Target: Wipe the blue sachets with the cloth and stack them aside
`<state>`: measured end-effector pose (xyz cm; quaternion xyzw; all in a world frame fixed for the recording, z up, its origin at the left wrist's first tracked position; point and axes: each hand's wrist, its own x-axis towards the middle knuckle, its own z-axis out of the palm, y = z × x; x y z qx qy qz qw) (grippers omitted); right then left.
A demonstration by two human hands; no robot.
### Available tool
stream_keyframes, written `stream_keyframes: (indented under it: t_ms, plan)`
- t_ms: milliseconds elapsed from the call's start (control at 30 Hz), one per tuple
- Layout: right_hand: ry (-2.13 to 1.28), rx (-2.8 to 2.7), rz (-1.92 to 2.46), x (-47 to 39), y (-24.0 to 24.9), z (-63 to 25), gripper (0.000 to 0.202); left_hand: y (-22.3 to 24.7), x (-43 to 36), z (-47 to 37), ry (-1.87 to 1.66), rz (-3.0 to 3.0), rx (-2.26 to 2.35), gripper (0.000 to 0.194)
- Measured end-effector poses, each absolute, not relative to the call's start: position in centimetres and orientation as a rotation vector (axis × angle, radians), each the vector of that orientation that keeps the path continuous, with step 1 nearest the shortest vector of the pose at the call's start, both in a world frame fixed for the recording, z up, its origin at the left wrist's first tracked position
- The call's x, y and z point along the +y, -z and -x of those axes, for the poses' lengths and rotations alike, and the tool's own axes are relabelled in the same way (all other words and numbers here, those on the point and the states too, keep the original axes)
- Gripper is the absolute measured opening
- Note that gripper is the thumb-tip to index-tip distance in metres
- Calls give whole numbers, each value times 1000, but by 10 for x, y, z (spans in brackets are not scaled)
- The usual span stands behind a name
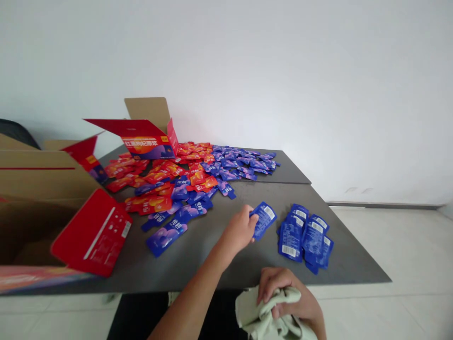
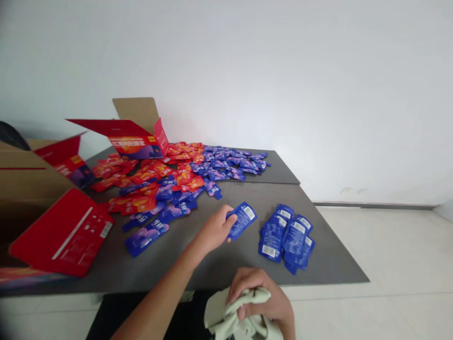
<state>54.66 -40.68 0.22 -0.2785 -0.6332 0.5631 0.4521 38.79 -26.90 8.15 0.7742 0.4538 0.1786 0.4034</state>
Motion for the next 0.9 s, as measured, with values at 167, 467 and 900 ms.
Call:
stream_keyframes:
  t_ms: [167,467,900]
  plan:
    - [-1388,-1571,703,-412,1,-548,26,-44,-314,-317,-510,-1640,1183,49]
    - [-1369,-1530,739,-416,-2,-544,21,-4,-336,-267,-631,-1802,1225,68]
    - [-1032,-1407,1284,-411,-10,-532,28,-4,-385,-239,-761,-2490,1179,47]
